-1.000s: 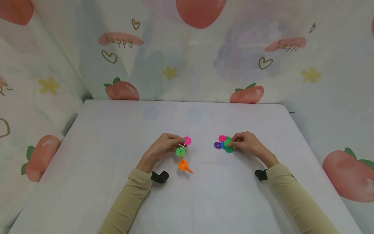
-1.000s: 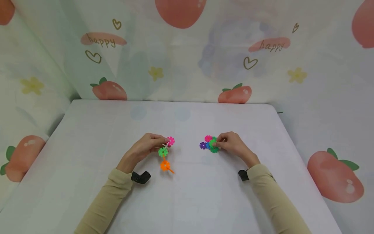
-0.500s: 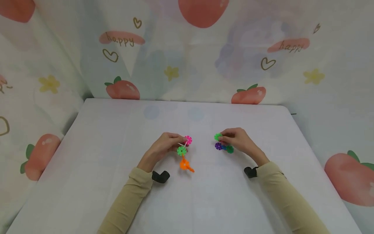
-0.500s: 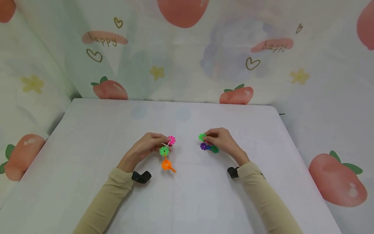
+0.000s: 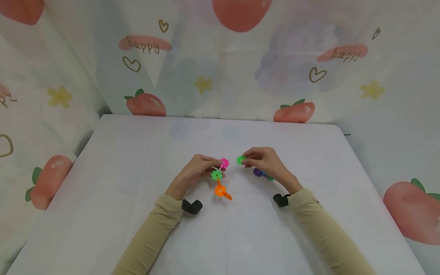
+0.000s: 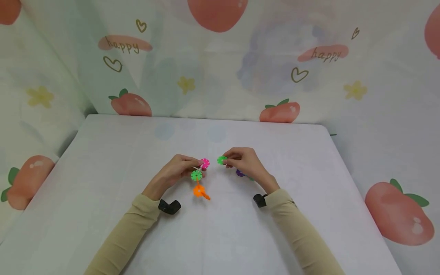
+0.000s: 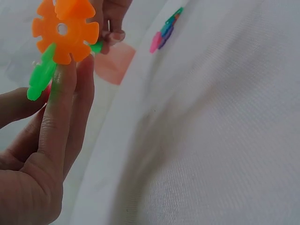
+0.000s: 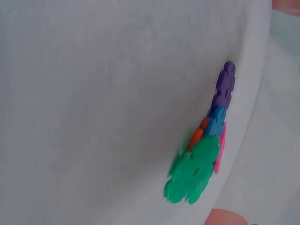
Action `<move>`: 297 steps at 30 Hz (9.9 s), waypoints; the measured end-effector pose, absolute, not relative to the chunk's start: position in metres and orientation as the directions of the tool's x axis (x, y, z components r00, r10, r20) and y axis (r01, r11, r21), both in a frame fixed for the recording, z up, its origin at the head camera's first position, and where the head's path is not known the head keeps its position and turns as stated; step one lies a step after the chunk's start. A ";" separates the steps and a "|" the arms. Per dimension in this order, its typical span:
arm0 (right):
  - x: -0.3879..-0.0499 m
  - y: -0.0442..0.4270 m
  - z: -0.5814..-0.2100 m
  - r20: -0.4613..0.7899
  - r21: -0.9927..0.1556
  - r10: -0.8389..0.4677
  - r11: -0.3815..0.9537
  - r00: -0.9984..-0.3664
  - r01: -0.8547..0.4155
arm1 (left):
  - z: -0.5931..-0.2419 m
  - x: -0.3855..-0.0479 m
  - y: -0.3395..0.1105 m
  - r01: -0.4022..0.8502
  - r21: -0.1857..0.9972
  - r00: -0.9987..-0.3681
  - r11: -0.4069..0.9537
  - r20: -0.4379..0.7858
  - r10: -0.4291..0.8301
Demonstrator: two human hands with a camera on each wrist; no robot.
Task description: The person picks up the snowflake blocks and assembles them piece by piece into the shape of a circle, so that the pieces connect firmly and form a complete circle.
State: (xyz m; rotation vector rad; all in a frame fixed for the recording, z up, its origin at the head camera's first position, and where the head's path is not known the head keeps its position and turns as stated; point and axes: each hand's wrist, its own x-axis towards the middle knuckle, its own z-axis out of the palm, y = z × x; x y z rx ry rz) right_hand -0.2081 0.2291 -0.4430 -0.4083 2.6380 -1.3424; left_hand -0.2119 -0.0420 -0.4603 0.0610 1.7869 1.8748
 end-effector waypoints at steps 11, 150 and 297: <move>-0.211 0.206 -0.444 0.038 -0.834 -0.371 0.499 -0.928 -0.234 | -0.457 -0.212 -0.039 -0.339 0.941 -0.850 0.007 -0.310 0.425; -0.233 0.207 -0.440 -0.135 -0.861 -0.476 0.490 -0.869 -0.135 | -0.466 -0.217 -0.049 -0.341 0.935 -0.829 0.094 -0.347 0.438; -0.232 0.192 -0.443 -0.073 -0.809 -0.536 0.525 -0.841 -0.264 | -0.472 -0.217 -0.046 -0.282 0.945 -0.745 0.163 -0.323 0.584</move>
